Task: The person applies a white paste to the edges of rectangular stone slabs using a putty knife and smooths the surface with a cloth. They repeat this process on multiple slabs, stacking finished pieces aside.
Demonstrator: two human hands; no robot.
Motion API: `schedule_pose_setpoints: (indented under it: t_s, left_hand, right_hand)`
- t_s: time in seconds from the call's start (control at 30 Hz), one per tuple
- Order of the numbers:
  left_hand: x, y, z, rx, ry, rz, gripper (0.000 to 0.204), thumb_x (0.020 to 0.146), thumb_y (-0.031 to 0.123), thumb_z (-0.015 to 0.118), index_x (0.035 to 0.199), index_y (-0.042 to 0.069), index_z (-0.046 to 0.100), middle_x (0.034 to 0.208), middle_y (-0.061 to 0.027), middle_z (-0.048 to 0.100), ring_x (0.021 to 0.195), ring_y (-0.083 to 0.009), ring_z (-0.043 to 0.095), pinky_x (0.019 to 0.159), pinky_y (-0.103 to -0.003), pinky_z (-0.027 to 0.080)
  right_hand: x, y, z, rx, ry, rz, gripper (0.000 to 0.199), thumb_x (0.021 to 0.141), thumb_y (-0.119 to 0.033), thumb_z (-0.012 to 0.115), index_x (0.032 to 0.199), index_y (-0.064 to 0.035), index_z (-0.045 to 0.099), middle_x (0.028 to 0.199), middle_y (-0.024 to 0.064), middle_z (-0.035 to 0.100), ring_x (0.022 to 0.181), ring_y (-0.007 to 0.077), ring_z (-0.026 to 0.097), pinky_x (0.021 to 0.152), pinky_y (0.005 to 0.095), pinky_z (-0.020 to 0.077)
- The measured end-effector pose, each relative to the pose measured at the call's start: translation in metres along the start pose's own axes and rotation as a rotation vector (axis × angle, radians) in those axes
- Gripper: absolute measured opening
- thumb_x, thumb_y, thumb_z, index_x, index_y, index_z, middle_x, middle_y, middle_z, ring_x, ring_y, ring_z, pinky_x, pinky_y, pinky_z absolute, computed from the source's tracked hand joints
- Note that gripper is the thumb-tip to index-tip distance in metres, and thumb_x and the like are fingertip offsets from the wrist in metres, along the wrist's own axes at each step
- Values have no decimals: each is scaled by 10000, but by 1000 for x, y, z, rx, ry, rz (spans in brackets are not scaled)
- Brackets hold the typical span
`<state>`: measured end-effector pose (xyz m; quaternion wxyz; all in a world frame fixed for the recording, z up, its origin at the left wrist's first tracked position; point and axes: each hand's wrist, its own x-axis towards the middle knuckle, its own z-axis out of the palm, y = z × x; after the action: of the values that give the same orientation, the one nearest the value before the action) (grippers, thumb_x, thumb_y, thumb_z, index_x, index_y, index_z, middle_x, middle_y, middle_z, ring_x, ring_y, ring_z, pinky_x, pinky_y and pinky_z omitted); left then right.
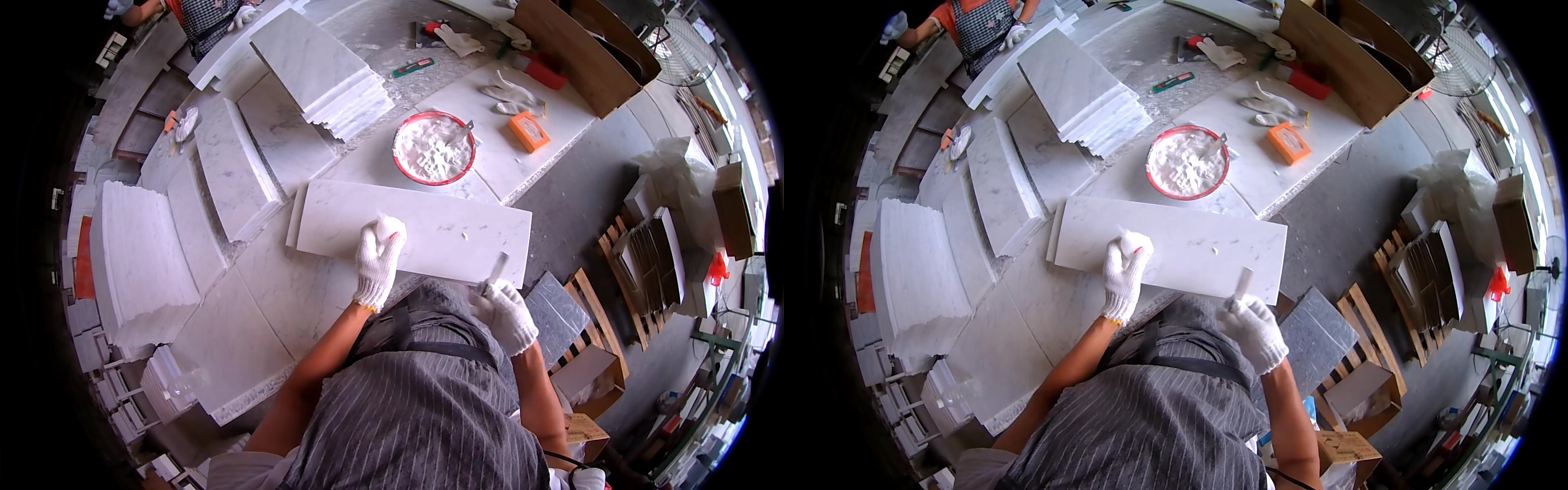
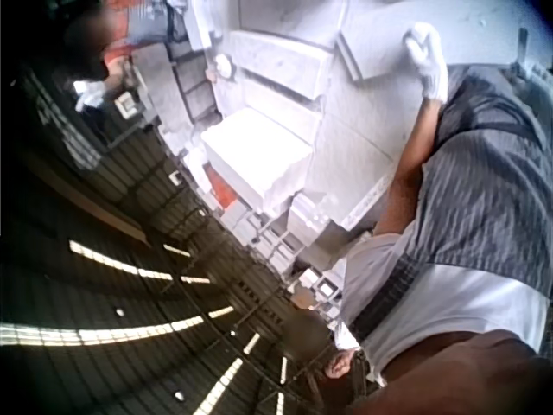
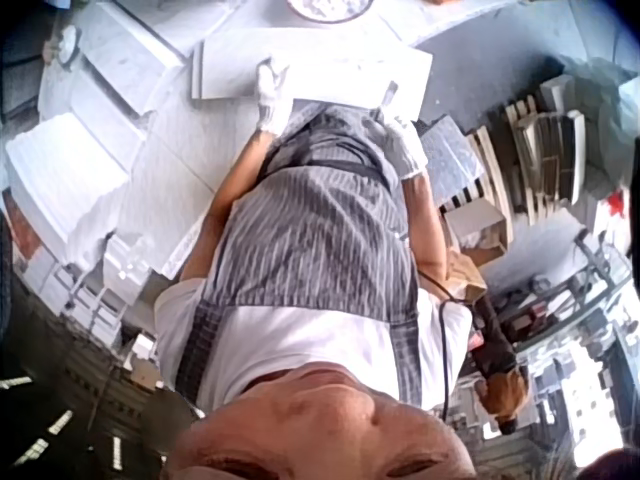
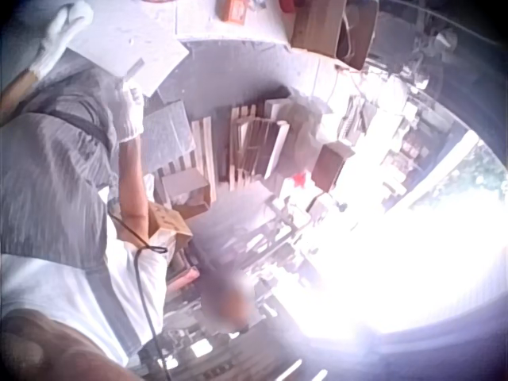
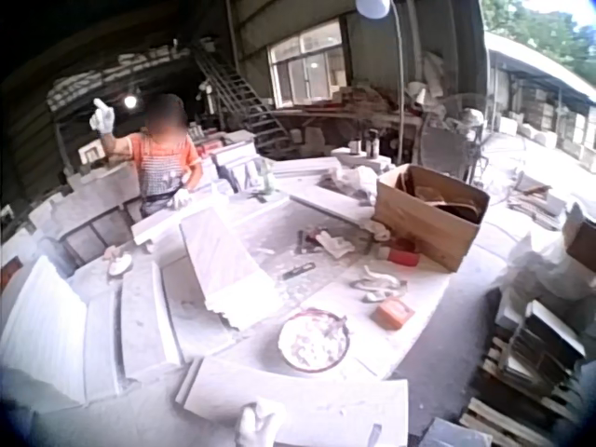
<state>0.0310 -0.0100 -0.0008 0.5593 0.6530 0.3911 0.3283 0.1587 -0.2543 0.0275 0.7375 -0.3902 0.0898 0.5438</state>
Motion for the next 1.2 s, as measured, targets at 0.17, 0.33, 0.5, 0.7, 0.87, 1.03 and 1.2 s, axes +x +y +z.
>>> schedule_pose_setpoints:
  t_s: [0.17, 0.33, 0.5, 0.7, 0.87, 1.03, 1.2]
  left_hand:
    - [17, -10, 21, 224, -18, 187, 387, 917, 221, 735, 1212, 33, 570, 1042, -130, 693, 910, -255, 691, 808, -371, 545]
    - [18, -10, 24, 332, -30, 294, 387, 915, 209, 738, 1207, 22, 567, 1023, -138, 694, 908, -253, 689, 810, -374, 547]
    - [16, -10, 25, 363, -27, 300, 376, 924, 214, 725, 1205, 21, 567, 1022, -145, 699, 906, -267, 699, 800, -382, 551]
    - [16, -10, 24, 354, -24, 297, 373, 929, 222, 720, 1201, 16, 570, 1019, -149, 698, 905, -274, 697, 799, -382, 549]
    - [16, -9, 25, 345, -14, 313, 360, 920, 238, 725, 1179, 35, 578, 1000, -154, 686, 884, -317, 687, 792, -405, 539]
    - [17, -8, 26, 336, -20, 307, 359, 920, 229, 727, 1181, 34, 577, 1001, -154, 687, 888, -315, 688, 795, -400, 541]
    - [17, -10, 25, 348, -23, 321, 362, 920, 226, 729, 1185, 34, 573, 1001, -158, 686, 890, -313, 688, 794, -400, 541]
  right_hand:
    - [10, 9, 8, -131, -11, -104, 141, 973, -168, 662, 1057, -70, 607, 979, 66, 659, 814, 136, 616, 704, 322, 542]
    - [3, -8, 25, -534, 200, -104, 350, 976, -72, 590, 1315, -56, 505, 965, 85, 649, 754, 122, 601, 647, 284, 517]
    - [4, -5, 19, -1063, 243, -346, 385, 973, -107, 581, 1353, -52, 555, 996, 116, 684, 795, 180, 675, 687, 332, 541]
    - [14, -14, 41, -1634, 404, -539, 395, 920, -162, 631, 1315, -171, 627, 967, 181, 676, 852, 368, 672, 736, 442, 539]
    - [25, -19, 50, -1702, 366, -477, 383, 927, -181, 600, 1305, -221, 646, 912, 155, 668, 841, 337, 674, 729, 434, 533]
    - [39, -13, 42, -1745, 365, -550, 375, 937, -199, 595, 1306, -237, 650, 857, 143, 653, 796, 319, 669, 705, 430, 528]
    - [46, -12, 41, -1723, 377, -605, 374, 943, -201, 599, 1312, -244, 648, 837, 140, 643, 753, 326, 658, 686, 432, 525]
